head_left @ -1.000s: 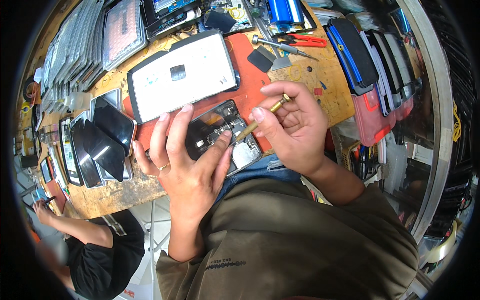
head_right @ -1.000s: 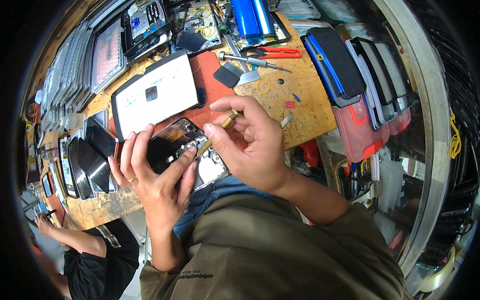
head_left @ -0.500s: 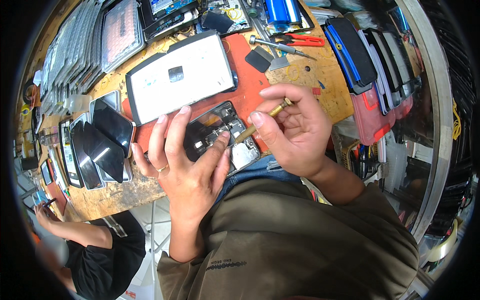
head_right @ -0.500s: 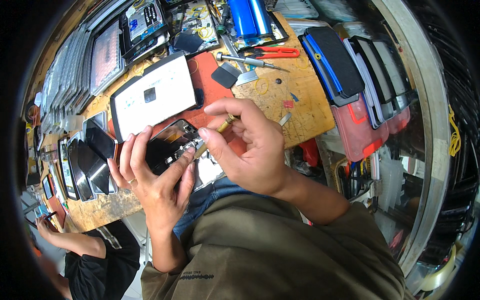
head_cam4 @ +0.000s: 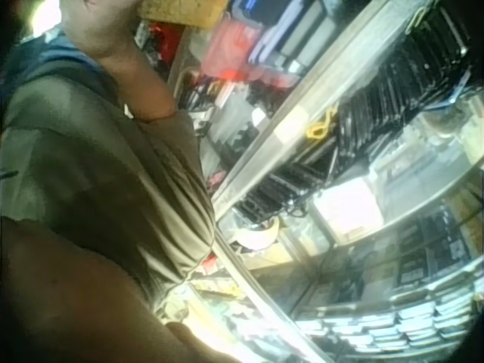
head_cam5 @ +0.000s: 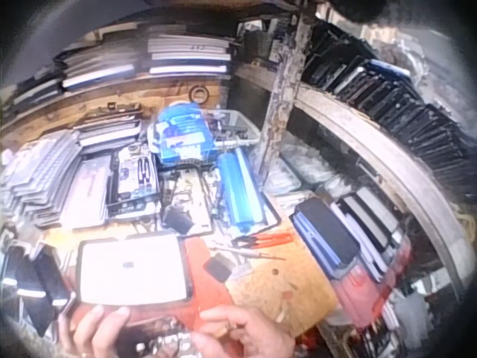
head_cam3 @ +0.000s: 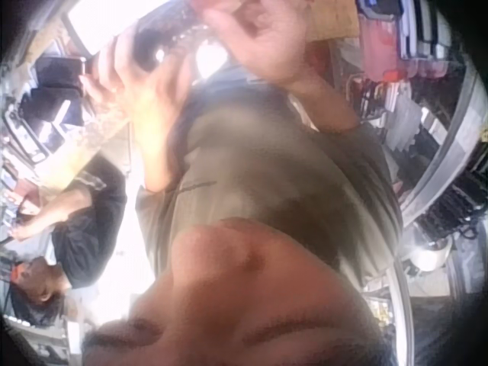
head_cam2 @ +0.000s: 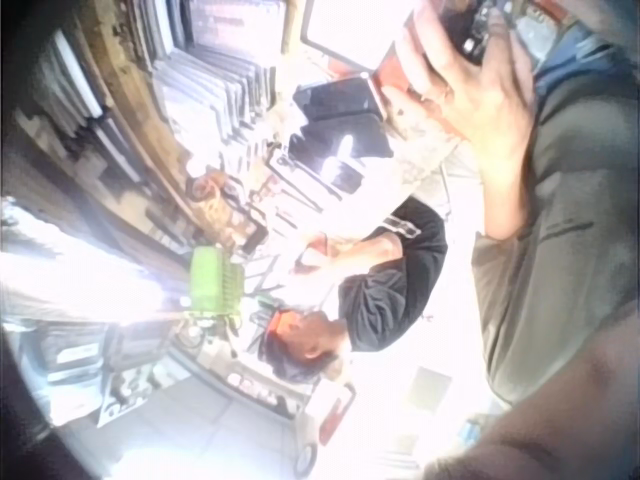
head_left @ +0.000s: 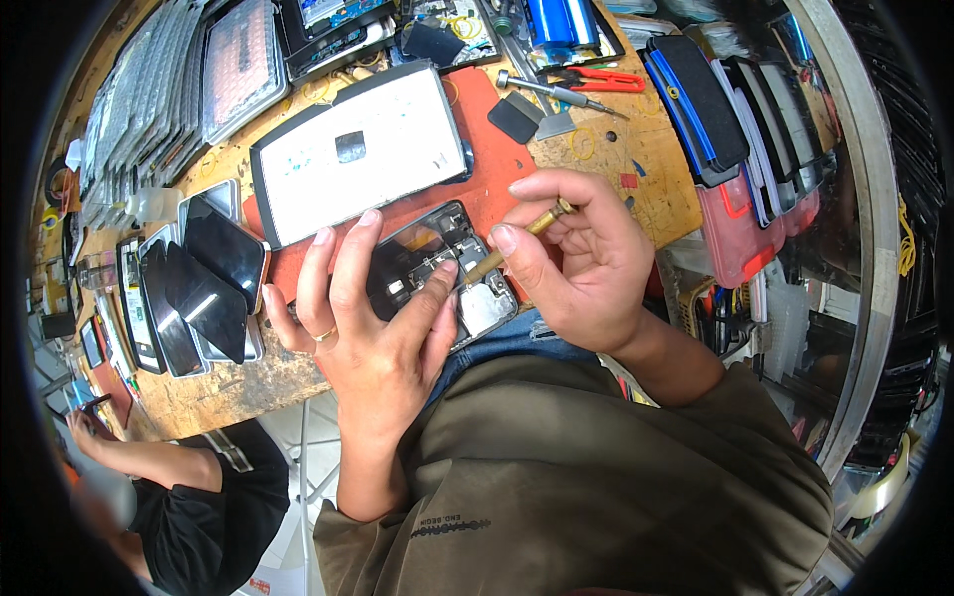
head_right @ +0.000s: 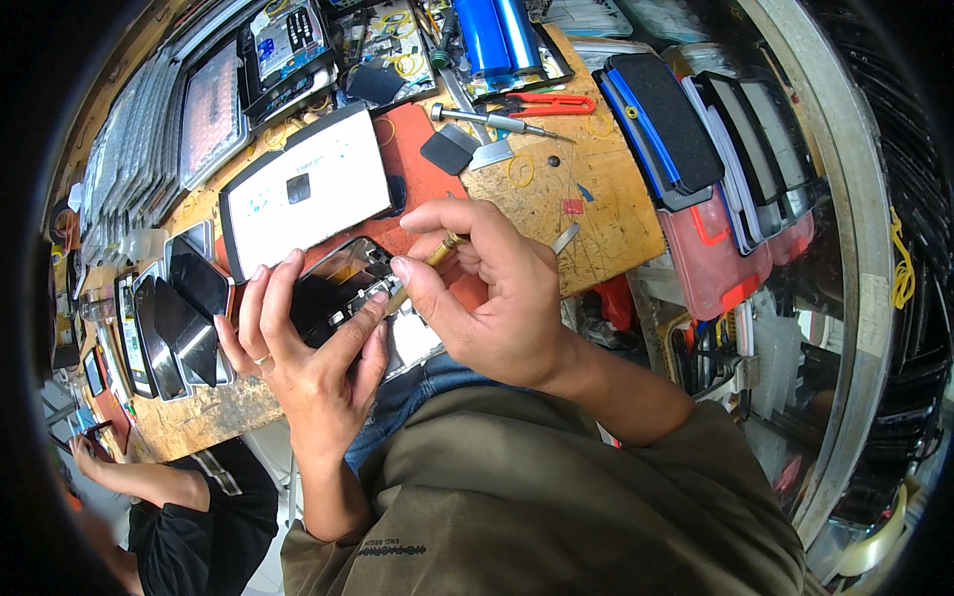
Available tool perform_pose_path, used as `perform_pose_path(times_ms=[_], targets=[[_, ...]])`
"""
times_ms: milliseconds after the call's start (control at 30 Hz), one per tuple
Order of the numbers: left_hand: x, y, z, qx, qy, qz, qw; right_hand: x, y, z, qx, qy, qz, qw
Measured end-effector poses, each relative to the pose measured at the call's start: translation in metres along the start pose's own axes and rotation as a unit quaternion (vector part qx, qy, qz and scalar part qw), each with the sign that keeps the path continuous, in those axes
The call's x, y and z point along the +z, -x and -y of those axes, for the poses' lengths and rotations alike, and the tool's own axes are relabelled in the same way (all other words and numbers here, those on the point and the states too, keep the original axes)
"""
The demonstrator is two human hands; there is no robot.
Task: The person disassembles a smartphone, removes the back cover, and uses a screwdriver to manipulate internal components. They handle multiple phones and parts on a cluttered workbench, occasionally picking up and setting down tools and phone components.
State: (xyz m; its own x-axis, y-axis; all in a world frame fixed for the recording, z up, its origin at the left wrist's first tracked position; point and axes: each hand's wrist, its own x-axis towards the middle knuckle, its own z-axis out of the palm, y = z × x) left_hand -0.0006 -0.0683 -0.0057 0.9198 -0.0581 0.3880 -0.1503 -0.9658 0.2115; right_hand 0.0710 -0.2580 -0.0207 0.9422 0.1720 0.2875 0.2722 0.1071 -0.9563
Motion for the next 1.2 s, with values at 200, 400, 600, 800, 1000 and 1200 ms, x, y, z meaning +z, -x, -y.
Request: perform_pose_path(times_ms=[200,400,600,800,1000,1200], targets=[[-0.0001,0.0002,0.0002,0.000,-0.002,0.001,1.000,0.0001,0.0003,0.0007,0.002,0.004,0.001,1.000],[0.0000,0.0000,0.0000,-0.001,0.001,-0.001,1.000,-0.0003,0.0007,0.0005,0.002,0.009,-0.003,1.000],[0.0002,0.0001,-0.0001,-0.001,0.000,-0.001,1.000,-0.0005,0.0005,-0.0007,-0.010,0.005,-0.005,1.000],[0.0002,0.0002,0.0001,-0.001,-0.002,0.000,1.000,-0.0009,0.0011,-0.0002,-0.007,0.012,-0.007,1.000],[0.0001,0.0006,-0.0002,-0.001,-0.004,-0.002,1.000,-0.0001,0.0014,-0.0002,-0.007,0.017,-0.010,1.000],[-0.0002,0.0003,-0.0002,-0.001,-0.004,0.000,1.000,0.0007,0.0018,-0.0005,-0.004,0.018,-0.015,1.000]])
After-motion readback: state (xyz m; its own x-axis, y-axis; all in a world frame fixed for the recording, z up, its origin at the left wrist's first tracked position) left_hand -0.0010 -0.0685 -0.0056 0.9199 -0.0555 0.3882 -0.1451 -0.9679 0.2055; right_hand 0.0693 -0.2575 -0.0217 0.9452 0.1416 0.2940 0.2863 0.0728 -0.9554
